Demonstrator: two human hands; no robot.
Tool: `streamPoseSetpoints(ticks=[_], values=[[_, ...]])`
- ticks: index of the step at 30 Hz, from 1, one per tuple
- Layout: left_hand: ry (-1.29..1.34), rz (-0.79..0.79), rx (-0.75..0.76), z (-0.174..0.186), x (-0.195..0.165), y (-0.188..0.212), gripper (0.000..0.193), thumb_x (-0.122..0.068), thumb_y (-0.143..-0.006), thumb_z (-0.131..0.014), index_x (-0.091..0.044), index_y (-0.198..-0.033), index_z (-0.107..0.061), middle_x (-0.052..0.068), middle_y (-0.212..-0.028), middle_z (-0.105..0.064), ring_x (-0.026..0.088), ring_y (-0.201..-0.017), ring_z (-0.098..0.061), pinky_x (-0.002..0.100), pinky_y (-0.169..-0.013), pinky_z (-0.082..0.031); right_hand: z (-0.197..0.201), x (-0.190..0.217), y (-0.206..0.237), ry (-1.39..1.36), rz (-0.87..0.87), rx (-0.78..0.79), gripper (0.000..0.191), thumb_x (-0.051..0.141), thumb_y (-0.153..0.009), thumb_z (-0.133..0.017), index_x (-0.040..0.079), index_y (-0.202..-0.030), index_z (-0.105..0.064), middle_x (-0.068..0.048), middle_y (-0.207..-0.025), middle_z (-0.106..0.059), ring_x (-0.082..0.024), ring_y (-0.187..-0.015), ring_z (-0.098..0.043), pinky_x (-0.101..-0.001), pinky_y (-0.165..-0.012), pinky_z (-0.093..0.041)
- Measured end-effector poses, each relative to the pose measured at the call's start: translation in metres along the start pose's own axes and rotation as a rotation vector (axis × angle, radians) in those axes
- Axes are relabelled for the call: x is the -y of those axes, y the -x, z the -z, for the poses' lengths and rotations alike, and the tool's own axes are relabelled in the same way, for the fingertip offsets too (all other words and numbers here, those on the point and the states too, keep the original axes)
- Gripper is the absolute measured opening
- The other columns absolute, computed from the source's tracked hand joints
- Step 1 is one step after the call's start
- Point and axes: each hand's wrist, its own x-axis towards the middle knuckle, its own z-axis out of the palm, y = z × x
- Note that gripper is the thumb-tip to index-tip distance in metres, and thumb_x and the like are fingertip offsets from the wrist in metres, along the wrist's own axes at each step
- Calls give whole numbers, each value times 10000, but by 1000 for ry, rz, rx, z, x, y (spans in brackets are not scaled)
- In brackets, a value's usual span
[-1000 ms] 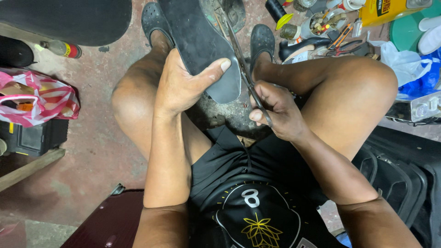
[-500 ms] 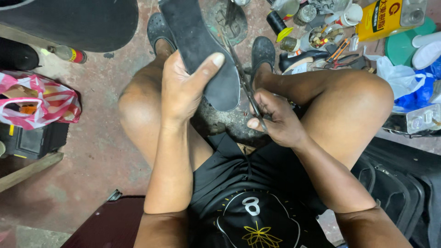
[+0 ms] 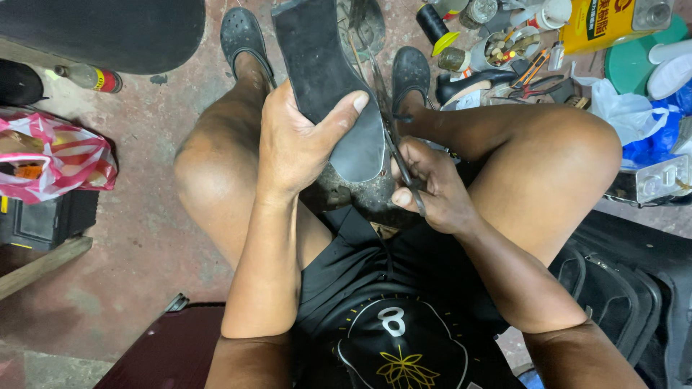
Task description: The person trims a black shoe insole using shears, then uses a small pointed tool to work on the insole's surface. The person handles the insole and tools directly with their hands.
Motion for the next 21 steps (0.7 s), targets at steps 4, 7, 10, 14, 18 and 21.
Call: streamPoseSetpoints(ticks=[4, 7, 10, 14, 18, 21], values=[[31, 13, 2, -2, 4, -1, 201, -122, -955, -773, -2, -1096, -695, 34, -956, -747, 89, -844, -690, 255, -784, -581, 2, 0, -1, 36, 53, 7, 548, 535, -864, -755, 59, -925, -489, 29, -875, -444, -69, -787, -423, -237, -685, -351], [22, 38, -3, -1, 6, -1, 193, -123, -953, -770, 0, -1088, -707, 42, -950, -758, 98, -835, -708, 259, -772, -589, 2, -2, 0, 58, 75, 6, 516, 513, -885, -746, 64, -919, -495, 30, -875, -436, -72, -794, -417, -242, -694, -345], [86, 31, 4, -2, 10, 1, 206, -118, -962, -757, 8, -1117, -706, 45, -988, -757, 102, -868, -709, 261, -800, -592, 2, -3, 4, 98, 81, -5, 455, 460, -903, -735, 68, -910, -505, 32, -852, -448, -66, -758, -445, -235, -667, -364], [155, 32, -5, -5, 14, 4, 221, -118, -963, -752, 18, -1130, -700, 41, -1012, -751, 101, -888, -700, 259, -822, -590, 2, -5, 8, 21, 20, 5, 375, 374, -929, -732, 69, -907, -514, 30, -821, -484, -53, -687, -503, -223, -616, -422], [135, 41, -8, -4, 16, 3, 226, -128, -963, -758, 18, -1127, -709, 46, -1008, -757, 101, -881, -702, 258, -819, -589, 3, -6, 9, -12, 10, 20, 329, 329, -944, -723, 72, -929, -517, 32, -830, -482, -43, -686, -498, -214, -610, -424], [53, 56, 4, -3, 14, 5, 203, -144, -967, -758, 14, -1090, -724, 51, -954, -756, 103, -836, -696, 263, -778, -582, 4, -6, 9, -64, -58, 49, 355, 372, -920, -723, 80, -954, -524, 40, -828, -496, -41, -702, -491, -210, -626, -421]])
